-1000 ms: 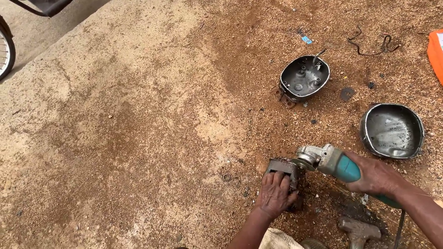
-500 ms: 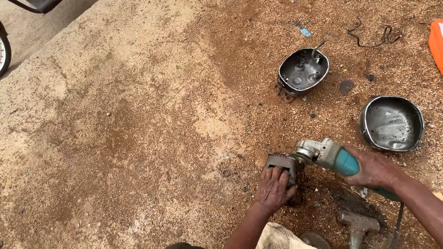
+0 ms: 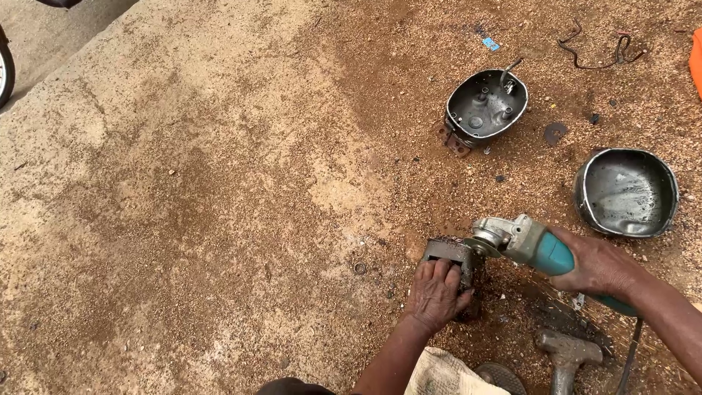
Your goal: The person cuts into a motor with an angle grinder, pulls out the internal components by hand, and strikes the motor with a hammer. They then disassemble the angle grinder to remove the grinding disc and replace it with a new one.
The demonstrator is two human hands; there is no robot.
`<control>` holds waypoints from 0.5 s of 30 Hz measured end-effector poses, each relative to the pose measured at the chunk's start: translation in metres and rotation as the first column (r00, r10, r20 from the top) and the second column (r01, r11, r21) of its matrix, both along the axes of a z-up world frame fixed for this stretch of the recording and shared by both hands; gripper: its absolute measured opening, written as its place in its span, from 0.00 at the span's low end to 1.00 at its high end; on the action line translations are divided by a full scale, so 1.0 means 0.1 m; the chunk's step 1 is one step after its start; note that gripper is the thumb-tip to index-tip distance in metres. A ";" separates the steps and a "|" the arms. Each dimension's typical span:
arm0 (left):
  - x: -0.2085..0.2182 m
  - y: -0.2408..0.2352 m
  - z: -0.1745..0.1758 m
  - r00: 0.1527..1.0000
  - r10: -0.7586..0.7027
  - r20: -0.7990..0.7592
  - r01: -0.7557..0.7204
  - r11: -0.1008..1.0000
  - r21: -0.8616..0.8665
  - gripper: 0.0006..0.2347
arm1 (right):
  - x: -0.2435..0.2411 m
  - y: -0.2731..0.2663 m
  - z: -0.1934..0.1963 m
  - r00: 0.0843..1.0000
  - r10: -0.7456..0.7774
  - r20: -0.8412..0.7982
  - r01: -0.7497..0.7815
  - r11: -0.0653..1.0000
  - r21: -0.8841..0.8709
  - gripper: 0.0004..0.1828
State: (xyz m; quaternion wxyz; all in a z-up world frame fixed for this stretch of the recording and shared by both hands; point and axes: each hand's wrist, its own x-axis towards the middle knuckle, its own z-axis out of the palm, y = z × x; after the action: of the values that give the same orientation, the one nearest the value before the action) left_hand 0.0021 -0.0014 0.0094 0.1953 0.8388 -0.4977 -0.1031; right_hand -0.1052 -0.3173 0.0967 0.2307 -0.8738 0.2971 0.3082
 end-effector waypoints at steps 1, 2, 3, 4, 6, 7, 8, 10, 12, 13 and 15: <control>0.00 0.00 -0.01 1.000 0.001 0.000 -0.001 1.000 0.000 0.23 | -0.01 -0.03 -0.04 1.000 0.001 0.000 -0.001 1.000 0.000 0.66; 0.00 0.00 -0.01 1.000 0.003 0.021 -0.002 1.000 -0.021 0.23 | -0.02 -0.05 -0.09 0.999 0.043 -0.004 -0.043 0.998 -0.036 0.67; -0.01 0.01 -0.02 0.999 0.005 0.040 -0.004 0.999 -0.039 0.24 | -0.04 -0.07 -0.14 0.996 0.084 -0.011 -0.084 0.994 -0.069 0.68; 0.00 0.01 -0.01 0.999 0.006 0.038 -0.004 0.999 -0.037 0.24 | -0.04 -0.06 -0.12 0.996 0.084 -0.012 -0.085 0.994 -0.066 0.68; -0.01 0.02 0.02 1.000 0.007 0.026 -0.006 0.999 -0.034 0.24 | -0.04 -0.04 -0.06 1.000 0.019 0.014 -0.019 1.000 -0.005 0.68; -0.01 0.01 -0.01 1.000 0.008 0.025 -0.007 0.999 -0.033 0.24 | -0.03 -0.05 -0.08 1.000 0.020 0.014 -0.020 1.000 -0.003 0.68; -0.01 0.00 -0.03 0.998 0.019 0.061 -0.015 0.998 -0.064 0.25 | -0.03 -0.06 -0.11 0.999 0.040 -0.002 -0.040 0.999 -0.037 0.68; -0.03 -0.03 -0.08 0.995 0.030 0.092 -0.021 0.996 -0.092 0.26 | -0.05 -0.08 -0.15 0.998 0.058 -0.022 -0.060 0.996 -0.066 0.68; -0.03 -0.03 -0.12 0.995 0.035 0.096 -0.030 0.998 -0.060 0.25 | -0.06 -0.08 -0.19 0.990 0.102 -0.092 -0.114 0.984 -0.136 0.69; -0.07 -0.04 -0.06 0.993 0.051 0.105 -0.047 0.998 -0.042 0.25 | -0.19 -0.23 -0.40 0.989 0.122 -0.082 -0.131 0.984 -0.118 0.69; -0.05 0.01 0.05 0.999 0.050 -0.008 -0.051 0.994 -0.094 0.24 | -0.20 -0.50 -0.89 0.986 0.133 -0.098 -0.141 0.987 -0.072 0.72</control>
State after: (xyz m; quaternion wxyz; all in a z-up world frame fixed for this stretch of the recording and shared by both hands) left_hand -0.0024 0.0000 0.0147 0.2385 0.8407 -0.4801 -0.0770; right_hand -0.1249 -0.3678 0.0076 0.1604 -0.8852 0.2585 0.3519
